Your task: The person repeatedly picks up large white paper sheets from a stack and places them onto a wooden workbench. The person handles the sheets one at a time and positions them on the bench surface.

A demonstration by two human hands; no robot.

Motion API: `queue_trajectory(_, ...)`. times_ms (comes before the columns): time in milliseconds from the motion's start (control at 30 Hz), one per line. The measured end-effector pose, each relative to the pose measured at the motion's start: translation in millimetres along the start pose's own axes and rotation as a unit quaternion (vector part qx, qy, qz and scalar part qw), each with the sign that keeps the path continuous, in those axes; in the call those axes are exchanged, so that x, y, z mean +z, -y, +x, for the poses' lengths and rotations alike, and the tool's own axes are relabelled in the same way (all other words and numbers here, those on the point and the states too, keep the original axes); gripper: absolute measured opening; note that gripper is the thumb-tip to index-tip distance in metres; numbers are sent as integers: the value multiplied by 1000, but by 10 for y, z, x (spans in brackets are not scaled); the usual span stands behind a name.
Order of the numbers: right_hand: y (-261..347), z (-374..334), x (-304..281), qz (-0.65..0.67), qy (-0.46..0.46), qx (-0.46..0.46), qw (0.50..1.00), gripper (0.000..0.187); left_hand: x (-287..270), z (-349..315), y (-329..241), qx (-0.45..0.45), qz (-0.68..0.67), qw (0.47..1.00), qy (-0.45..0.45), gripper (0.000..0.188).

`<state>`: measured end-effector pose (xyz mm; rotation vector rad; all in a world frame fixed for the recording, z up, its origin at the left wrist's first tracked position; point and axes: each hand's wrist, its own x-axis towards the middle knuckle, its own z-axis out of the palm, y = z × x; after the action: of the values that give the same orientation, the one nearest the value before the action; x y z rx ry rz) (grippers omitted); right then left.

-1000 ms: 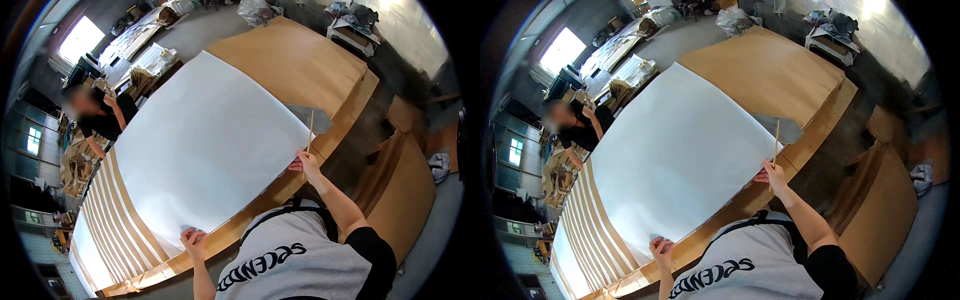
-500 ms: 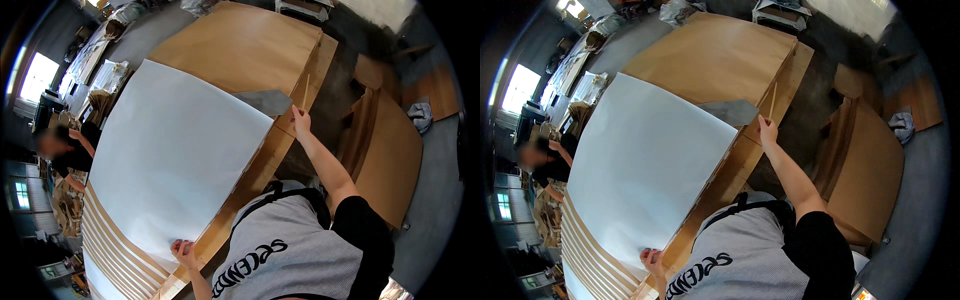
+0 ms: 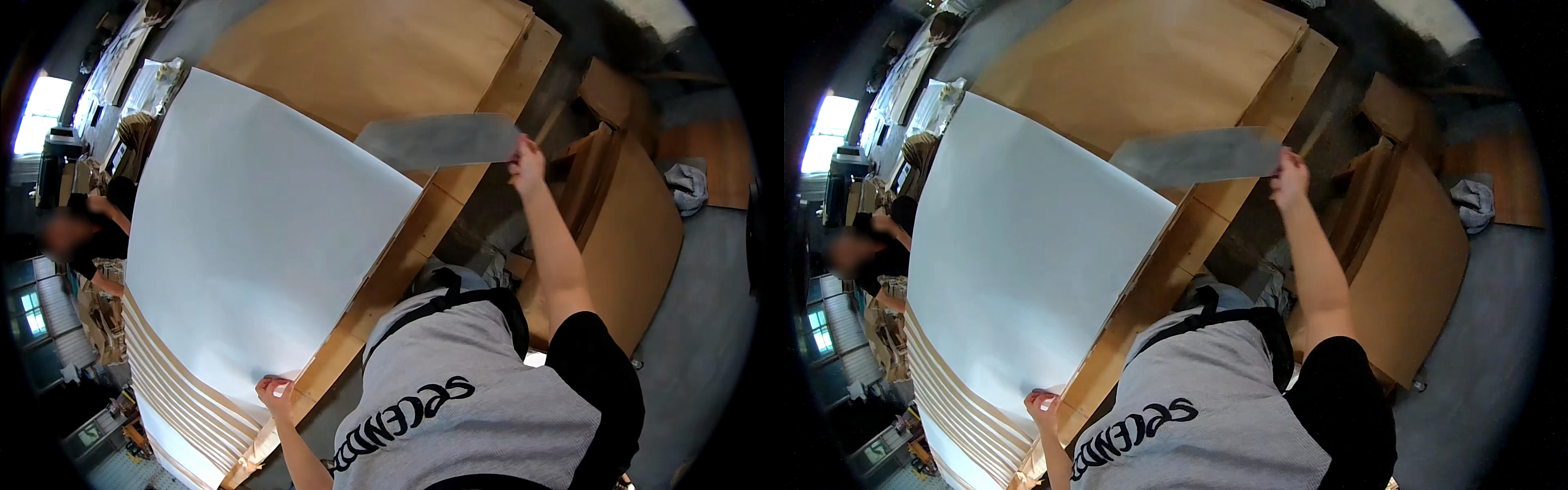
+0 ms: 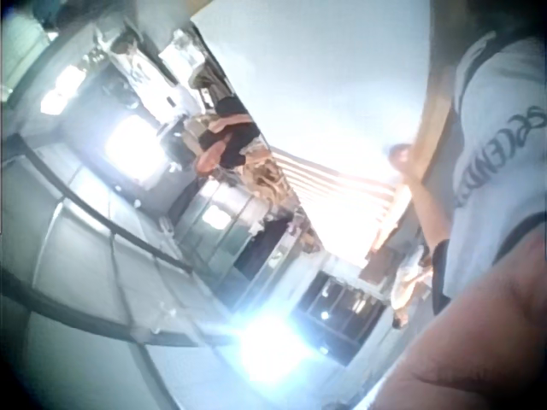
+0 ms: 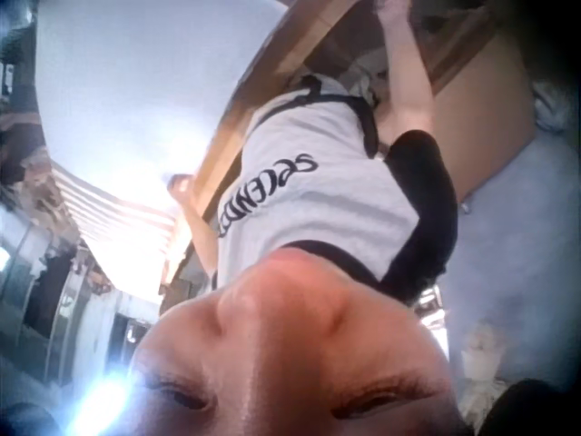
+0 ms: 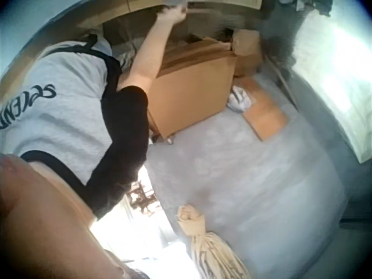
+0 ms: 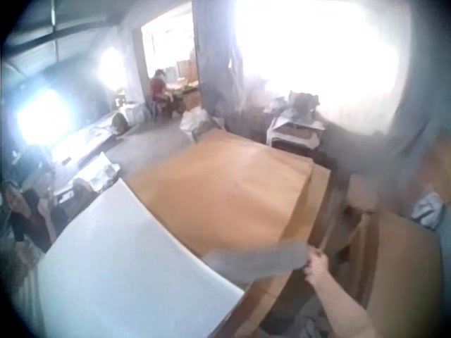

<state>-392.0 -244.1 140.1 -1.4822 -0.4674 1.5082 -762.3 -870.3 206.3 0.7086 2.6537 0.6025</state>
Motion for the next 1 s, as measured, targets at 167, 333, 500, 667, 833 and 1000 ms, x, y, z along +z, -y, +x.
queue_trajectory(167, 241, 532, -1304, 18, -104, -50, 993, 17, 9, 8, 222, -40, -38, 998, 33, 21)
queue_trajectory(333, 117, 304, -1707, -170, -62, -40, 983, 19, -5, 65, 118, -38, -14, 999, 34, 21)
queue_trajectory(500, -788, 443, -1520, -236, 50, -11, 970, 25, -53, 116, -159, -53, 64, 996, 31, 22)
queue_trajectory(667, -1089, 178, -767, -283, 54, -26, 957, 27, 48, 536, -1424, -49, -228, 972, -22, 24)
queue_trajectory(833, -1434, 395, -790, -545, -5, -214, 810, 38, -80, 552, -3247, 270, -485, 778, 293, 29)
queue_trajectory(1000, -1267, -177, -1267, -324, 120, -29, 938, 34, -413, -14, -4353, 472, -625, 355, 510, 27)
